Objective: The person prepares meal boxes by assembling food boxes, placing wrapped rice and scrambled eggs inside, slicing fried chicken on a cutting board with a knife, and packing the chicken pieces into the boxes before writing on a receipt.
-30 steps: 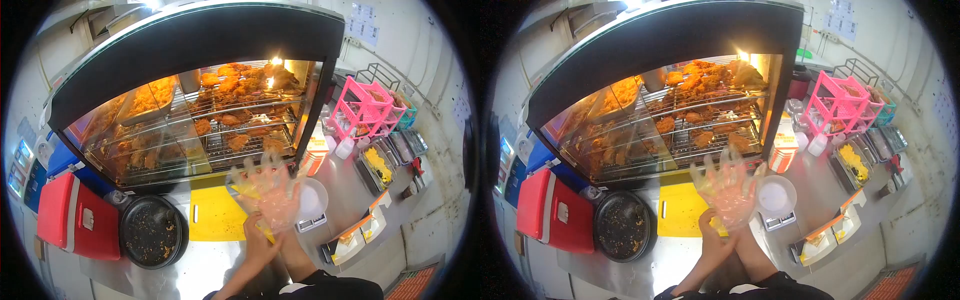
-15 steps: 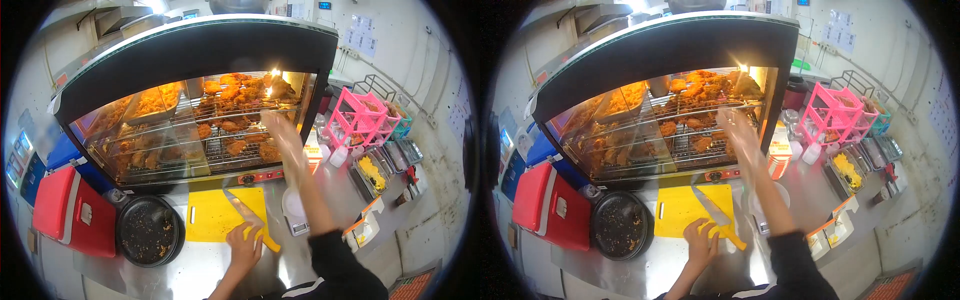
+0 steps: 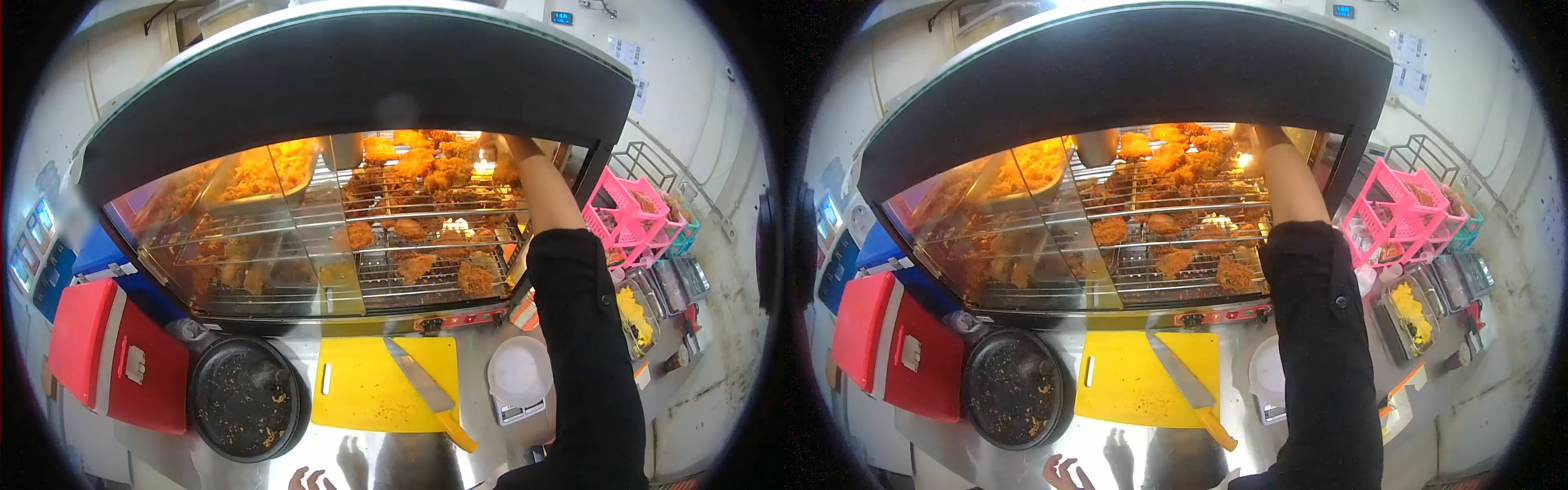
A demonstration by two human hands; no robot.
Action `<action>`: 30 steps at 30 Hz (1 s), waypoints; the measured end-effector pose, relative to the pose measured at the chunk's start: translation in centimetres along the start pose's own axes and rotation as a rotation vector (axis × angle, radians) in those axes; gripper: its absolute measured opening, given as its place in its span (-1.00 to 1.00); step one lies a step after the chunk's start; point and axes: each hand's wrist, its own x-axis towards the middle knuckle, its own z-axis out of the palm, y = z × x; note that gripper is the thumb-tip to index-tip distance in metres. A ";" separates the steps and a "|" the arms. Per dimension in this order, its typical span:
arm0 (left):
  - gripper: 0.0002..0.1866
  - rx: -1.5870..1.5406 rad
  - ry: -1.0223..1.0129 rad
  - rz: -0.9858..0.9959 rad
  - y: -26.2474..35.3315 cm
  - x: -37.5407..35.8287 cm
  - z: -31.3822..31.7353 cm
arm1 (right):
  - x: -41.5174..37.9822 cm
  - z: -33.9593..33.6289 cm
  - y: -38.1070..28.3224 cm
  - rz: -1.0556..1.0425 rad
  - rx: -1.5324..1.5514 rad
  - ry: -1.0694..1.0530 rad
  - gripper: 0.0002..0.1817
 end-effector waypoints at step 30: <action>-0.83 -0.130 0.169 -0.093 1.0 -9.1 -3.1 | -32.0 -2.7 -0.3 -0.321 0.480 0.064 -0.32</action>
